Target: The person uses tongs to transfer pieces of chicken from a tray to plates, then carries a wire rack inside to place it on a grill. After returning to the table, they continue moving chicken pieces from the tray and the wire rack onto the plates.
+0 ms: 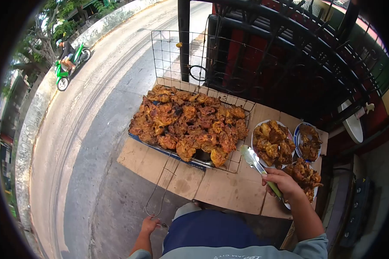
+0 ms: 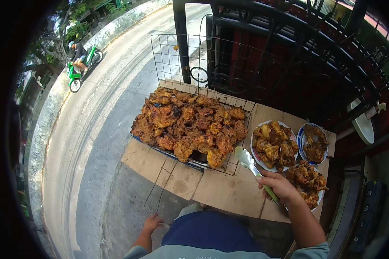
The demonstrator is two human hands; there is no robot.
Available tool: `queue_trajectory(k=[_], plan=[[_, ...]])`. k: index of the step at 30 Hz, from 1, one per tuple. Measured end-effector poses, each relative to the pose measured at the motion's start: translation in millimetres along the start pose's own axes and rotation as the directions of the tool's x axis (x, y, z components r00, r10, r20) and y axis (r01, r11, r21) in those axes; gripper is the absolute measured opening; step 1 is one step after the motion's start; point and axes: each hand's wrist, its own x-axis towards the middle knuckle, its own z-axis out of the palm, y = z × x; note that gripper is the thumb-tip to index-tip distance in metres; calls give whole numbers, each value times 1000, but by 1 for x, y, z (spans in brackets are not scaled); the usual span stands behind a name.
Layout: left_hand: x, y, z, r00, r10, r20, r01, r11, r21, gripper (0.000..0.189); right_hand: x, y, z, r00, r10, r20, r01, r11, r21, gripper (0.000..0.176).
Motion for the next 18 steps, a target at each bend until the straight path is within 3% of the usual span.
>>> queue_trajectory(k=[3, 7, 10, 12, 14, 18], plan=[[41, -39, -27, 997, 54, -55, -52, 998, 41, 65, 19, -2, 17, 996, 65, -61, -66, 998, -14, 40], [60, -41, -54, 998, 32, -47, -27, 994, 102, 63, 25, -12, 41, 990, 95, -103, -98, 995, -20, 38], [67, -29, -65, 998, 31, -53, -28, 998, 52, 61, 18, -26, 51, 987, 27, -160, -51, 987, -152, 43], [67, -15, -67, 998, 40, -55, -39, 999, 26, 59, 12, -38, 57, 948, -208, -241, 75, 881, -467, 56], [71, -12, -66, 997, 49, -60, -49, 999, 3, 58, 7, -57, 67, 957, -171, -234, 34, 868, -496, 62], [82, -13, -53, 998, 54, -25, -53, 998, 24, 56, 23, -76, 86, 942, -286, -176, 157, 839, -522, 59]])
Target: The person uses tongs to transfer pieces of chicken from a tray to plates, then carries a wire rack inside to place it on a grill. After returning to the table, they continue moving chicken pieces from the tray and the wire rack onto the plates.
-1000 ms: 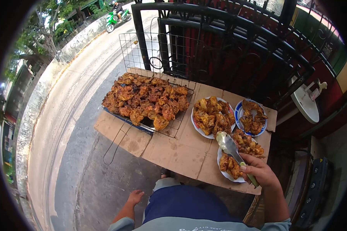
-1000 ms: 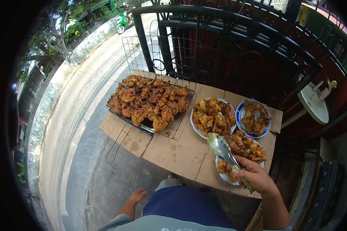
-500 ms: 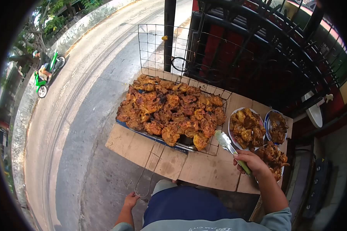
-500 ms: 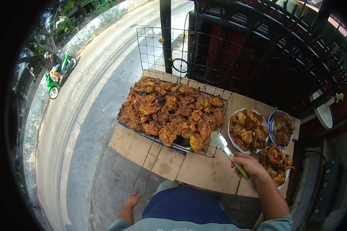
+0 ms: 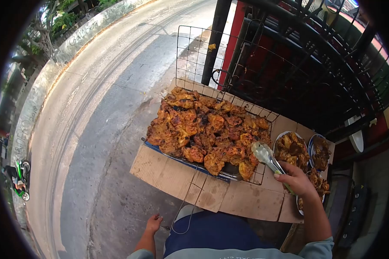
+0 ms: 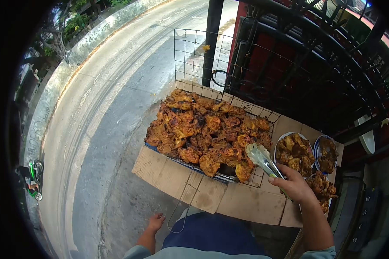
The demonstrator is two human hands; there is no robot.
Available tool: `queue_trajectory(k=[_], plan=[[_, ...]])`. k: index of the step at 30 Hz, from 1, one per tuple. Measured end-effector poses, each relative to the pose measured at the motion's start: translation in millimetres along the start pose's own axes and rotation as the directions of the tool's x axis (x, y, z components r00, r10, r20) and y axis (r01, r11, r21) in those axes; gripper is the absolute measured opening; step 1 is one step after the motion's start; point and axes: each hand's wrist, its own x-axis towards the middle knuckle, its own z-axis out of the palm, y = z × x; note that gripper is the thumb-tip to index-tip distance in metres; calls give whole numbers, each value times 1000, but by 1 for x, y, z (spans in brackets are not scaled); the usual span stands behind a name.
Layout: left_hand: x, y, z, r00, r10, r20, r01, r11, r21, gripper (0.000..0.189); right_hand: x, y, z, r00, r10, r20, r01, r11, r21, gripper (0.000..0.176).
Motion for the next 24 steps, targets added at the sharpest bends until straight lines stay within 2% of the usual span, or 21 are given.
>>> queue_trajectory(k=[2, 4, 6, 8, 10, 11, 14, 15, 19, 24], plan=[[2, 0, 3, 1000, -9, 17, 8, 1000, 25, 55, 12, -17, 3, 994, 82, 68, -81, 996, -24, 60], [3, -1, 3, 999, 3, 33, -3, 1000, -9, 55, 19, -22, 6, 995, 82, 60, -78, 995, -59, 63], [2, -5, 3, 1000, 1, 20, 1, 998, -65, 55, 25, -18, 8, 987, 18, 160, -3, 996, -91, 65], [-8, 3, -2, 1000, -2, 4, 3, 993, -115, 55, 19, -32, 11, 983, 63, 171, -41, 991, -126, 66], [-23, 20, -4, 997, -78, 14, 78, 996, -42, 54, 16, -28, 14, 981, 55, 187, -31, 991, -131, 69], [-22, 17, -4, 997, -80, 11, 80, 996, -45, 54, 20, -14, 14, 970, 56, 236, -34, 995, -96, 71], [-16, 7, 0, 997, -82, 3, 82, 997, -7, 54, 21, -15, 21, 965, 84, 248, -59, 993, -105, 73], [-15, 5, 1, 997, -76, 9, 76, 997, -12, 54, 27, -9, 21, 964, 34, 264, -14, 997, -79, 73], [-11, 6, 2, 999, -47, 4, 47, 997, -55, 55, 29, -54, 25, 973, -39, 229, 61, 994, -90, 71], [-1, -3, 8, 1000, -15, -6, 14, 995, -101, 55, 40, -72, 19, 979, -138, 148, 160, 975, -151, 70]])
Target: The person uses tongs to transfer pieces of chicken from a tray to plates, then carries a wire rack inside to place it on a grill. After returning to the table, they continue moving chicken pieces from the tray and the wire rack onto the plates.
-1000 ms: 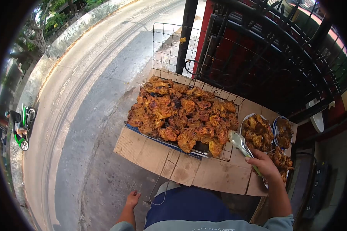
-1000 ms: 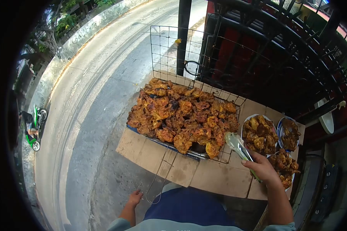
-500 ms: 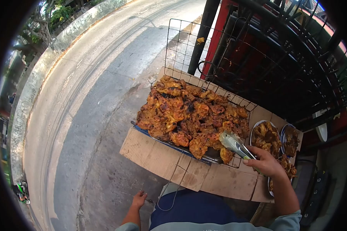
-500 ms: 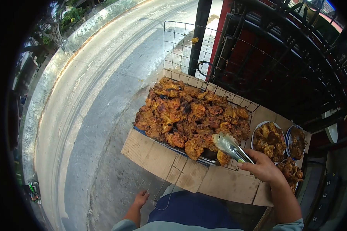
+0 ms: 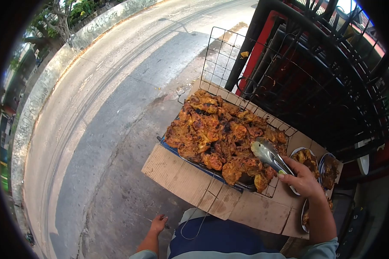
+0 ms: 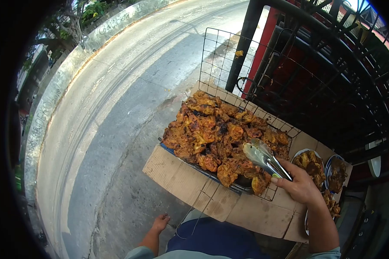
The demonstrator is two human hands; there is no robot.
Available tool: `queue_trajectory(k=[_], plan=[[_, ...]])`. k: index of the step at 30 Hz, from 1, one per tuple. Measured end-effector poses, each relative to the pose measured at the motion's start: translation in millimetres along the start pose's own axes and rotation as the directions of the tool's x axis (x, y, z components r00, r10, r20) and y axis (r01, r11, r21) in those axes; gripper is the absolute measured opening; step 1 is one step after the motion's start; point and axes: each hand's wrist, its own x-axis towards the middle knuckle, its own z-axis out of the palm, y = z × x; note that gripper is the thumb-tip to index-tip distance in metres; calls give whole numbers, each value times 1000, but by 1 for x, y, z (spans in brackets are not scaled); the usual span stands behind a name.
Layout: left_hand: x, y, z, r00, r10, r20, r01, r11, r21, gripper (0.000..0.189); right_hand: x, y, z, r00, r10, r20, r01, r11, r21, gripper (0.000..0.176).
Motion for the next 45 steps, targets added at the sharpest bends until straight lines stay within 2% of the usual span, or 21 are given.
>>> queue_trajectory(k=[2, 7, 9, 12, 16, 18, 19, 22, 24, 26, 27, 28, 30, 31, 32, 33, 34, 37, 38, 40, 45], plan=[[0, -7, 3, 1000, 10, -1, -10, 1000, -30, 55, 0, -7, -5, 999, 12, -49, -13, 1000, -4, 68], [-10, -16, 1, 999, -47, 10, 47, 999, -1, 55, -4, -5, -10, 998, 46, -32, -44, 997, 66, 69], [-9, -21, -1, 998, -62, 4, 62, 998, 21, 55, -6, -1, -10, 996, 16, -92, -18, 1000, -17, 70], [-1, -25, -6, 997, -72, -8, 72, 997, 40, 55, -11, 0, -10, 995, 8, -98, -17, 996, -87, 69], [-7, -1, -10, 998, -58, 10, 58, 998, -14, 55, -14, 25, -15, 975, 19, -220, -26, 999, -32, 68], [-8, 11, -10, 999, -47, 13, 47, 999, 6, 55, -20, 24, -19, 965, -8, -263, -43, 981, -190, 67], [-9, 15, -10, 999, -40, 12, 40, 999, 20, 55, -24, 22, -18, 964, -4, -265, -47, 981, -186, 67], [-9, 24, -9, 999, -25, 23, 24, 999, 32, 56, -41, 19, -9, 995, 91, 44, -96, 985, 145, 67], [-7, 24, -8, 999, -18, 40, 16, 999, 36, 56, -47, 31, -4, 992, 111, 64, -120, 978, 171, 66], [-4, 23, -8, 999, -14, 51, 12, 999, 33, 56, -54, 39, 1, 965, 215, 151, -246, 943, 225, 67], [-3, 21, -9, 999, -13, 51, 10, 999, 54, 56, -57, 35, 10, 953, 205, 225, -275, 896, 348, 68], [-2, 21, -9, 999, -11, 51, 7, 997, 74, 56, -59, 40, 22, 952, 207, 225, -277, 895, 349, 68], [-4, 25, -10, 999, -16, 48, 12, 996, 87, 56, -59, 51, 45, 908, 201, 367, -334, 876, 348, 70], [-6, 29, -11, 999, -22, 43, 18, 995, 98, 56, -58, 44, 52, 908, 202, 368, -336, 875, 348, 70], [-7, 32, -11, 999, -25, 44, 20, 995, 98, 56, -55, 33, 60, 979, 46, 200, -46, 999, -7, 71], [-8, 36, -12, 998, -27, 48, 23, 995, 98, 56, -53, 22, 67, 979, -174, 105, 201, 895, -399, 72], [-9, 38, -12, 998, -30, 51, 25, 995, 98, 56, -49, 11, 70, 979, -172, 107, 201, 895, -398, 72], [-3, 34, -11, 999, -8, 51, 3, 996, 93, 56, -31, -28, 68, 979, -180, 96, 201, 777, -597, 73], [-2, 34, -12, 999, -6, 52, 1, 996, 94, 56, -22, -35, 69, 979, -180, 94, 200, 777, -597, 73], [-2, 34, -10, 999, 7, 34, -9, 997, 75, 57, -6, -46, 70, 963, -219, 156, 263, 648, -715, 69], [-3, 19, -4, 999, 1, 37, -1, 1000, -3, 56, 12, -66, 82, 958, -190, 214, 284, 544, -789, 60]])
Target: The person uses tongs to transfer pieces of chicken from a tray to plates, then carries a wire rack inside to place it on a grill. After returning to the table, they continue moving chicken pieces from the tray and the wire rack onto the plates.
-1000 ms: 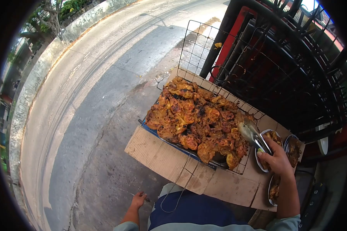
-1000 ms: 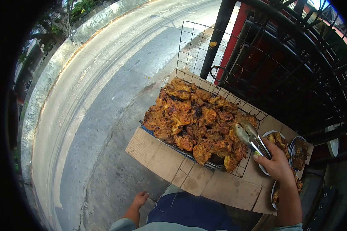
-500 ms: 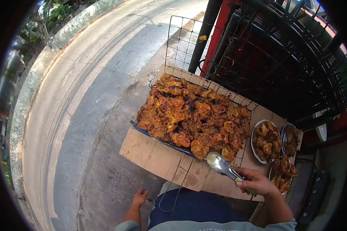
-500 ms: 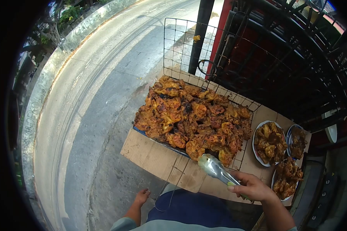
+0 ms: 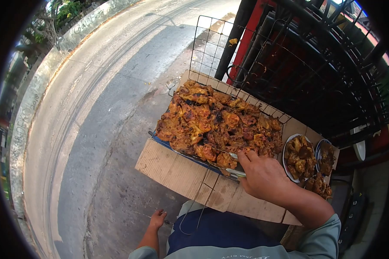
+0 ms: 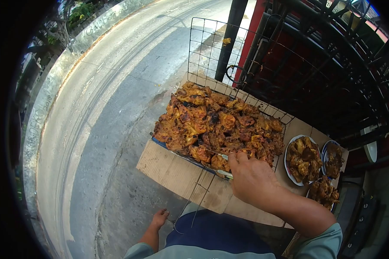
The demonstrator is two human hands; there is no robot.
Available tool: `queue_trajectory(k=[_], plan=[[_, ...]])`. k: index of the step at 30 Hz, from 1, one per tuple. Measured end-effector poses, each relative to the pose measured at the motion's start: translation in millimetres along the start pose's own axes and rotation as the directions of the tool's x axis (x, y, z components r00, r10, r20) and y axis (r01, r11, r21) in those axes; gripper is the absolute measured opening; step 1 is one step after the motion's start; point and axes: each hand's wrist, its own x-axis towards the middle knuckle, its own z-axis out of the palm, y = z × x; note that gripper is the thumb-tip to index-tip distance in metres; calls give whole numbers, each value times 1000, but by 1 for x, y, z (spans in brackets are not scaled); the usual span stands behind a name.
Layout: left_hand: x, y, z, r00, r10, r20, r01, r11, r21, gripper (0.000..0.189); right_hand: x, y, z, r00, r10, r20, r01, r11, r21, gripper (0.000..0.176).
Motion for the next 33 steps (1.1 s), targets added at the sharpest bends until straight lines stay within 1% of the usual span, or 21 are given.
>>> queue_trajectory(k=[2, 4, 5, 7, 8, 10, 14, 16, 17, 19, 20, 21, 22, 23, 24, 26, 27, 29, 30, 32, 33], plan=[[-3, -7, 2, 1000, -23, 6, 23, 999, -26, 56, 4, -7, 1, 1000, -6, 8, 6, 1000, -26, 58], [-1, -22, 3, 998, -66, 6, 66, 998, -4, 55, 5, -13, 4, 997, -49, -56, 41, 990, -136, 47], [-1, -28, 4, 998, -67, 8, 68, 998, -7, 55, 7, -14, 1, 997, -51, -53, 43, 989, -139, 47], [0, -35, 2, 997, -81, -1, 81, 996, 29, 55, 13, -13, -10, 997, -75, 7, 76, 988, -137, 33], [-3, -32, 2, 997, -81, 2, 81, 996, 30, 55, 17, -10, -16, 997, -73, 8, 73, 988, -137, 33], [-6, -27, 0, 995, -94, -16, 94, 995, 14, 55, 23, 0, -26, 986, -165, 40, 169, 971, -170, 23], [-5, -24, 3, 998, -63, -25, 62, 996, -59, 55, 19, 1, -27, 985, -169, 41, 173, 967, -185, 23], [-3, -23, 5, 999, -50, -20, 48, 997, -60, 55, 8, -2, -19, 976, -218, -23, 208, 955, -212, 22], [-1, -23, 6, 999, -31, -9, 30, 999, -42, 55, 2, -3, -15, 981, -193, -35, 181, 961, -211, 22], [-1, -24, 8, 998, -67, -7, 66, 997, -43, 55, -5, -4, -8, 978, -188, -89, 173, 973, -155, 25], [-3, -20, 7, 999, -48, 3, 48, 999, -21, 55, -6, 0, -7, 982, -171, -73, 165, 982, -88, 28], [-6, -16, 6, 997, -79, 7, 79, 997, -4, 55, -10, 4, -4, 985, -147, -86, 139, 987, -84, 28], [-7, -13, 4, 994, -111, 9, 111, 994, 9, 55, -15, 8, 0, 987, -134, -93, 129, 990, -61, 33], [-8, -11, 1, 995, -100, 12, 100, 995, 24, 55, -19, 10, 3, 987, -126, -99, 123, 992, -39, 37], [-8, -10, -2, 994, -108, -4, 108, 994, 29, 55, -24, 13, 4, 988, -113, -107, 110, 993, -33, 37], [-8, -8, -8, 994, -112, -20, 112, 993, 41, 55, -37, 22, 6, 989, -45, -140, 52, 997, 49, 47], [-6, -7, -12, 993, -111, -27, 112, 993, 43, 54, -44, 25, 5, 989, -35, -146, 43, 998, 54, 47], [0, -6, -18, 994, -104, -31, 105, 993, 56, 54, -59, 32, 3, 983, 82, -167, -50, 981, 190, 54], [4, -7, -20, 995, -93, -35, 95, 994, 54, 53, -66, 37, 5, 981, 93, -171, -59, 979, 195, 54], [6, 1, -24, 996, -80, -40, 82, 995, 63, 53, -77, 44, 13, 954, 236, -186, -182, 947, 266, 57], [6, 5, -25, 996, -79, -30, 81, 995, 66, 53, -79, 47, 18, 952, 242, -188, -186, 944, 273, 57]])
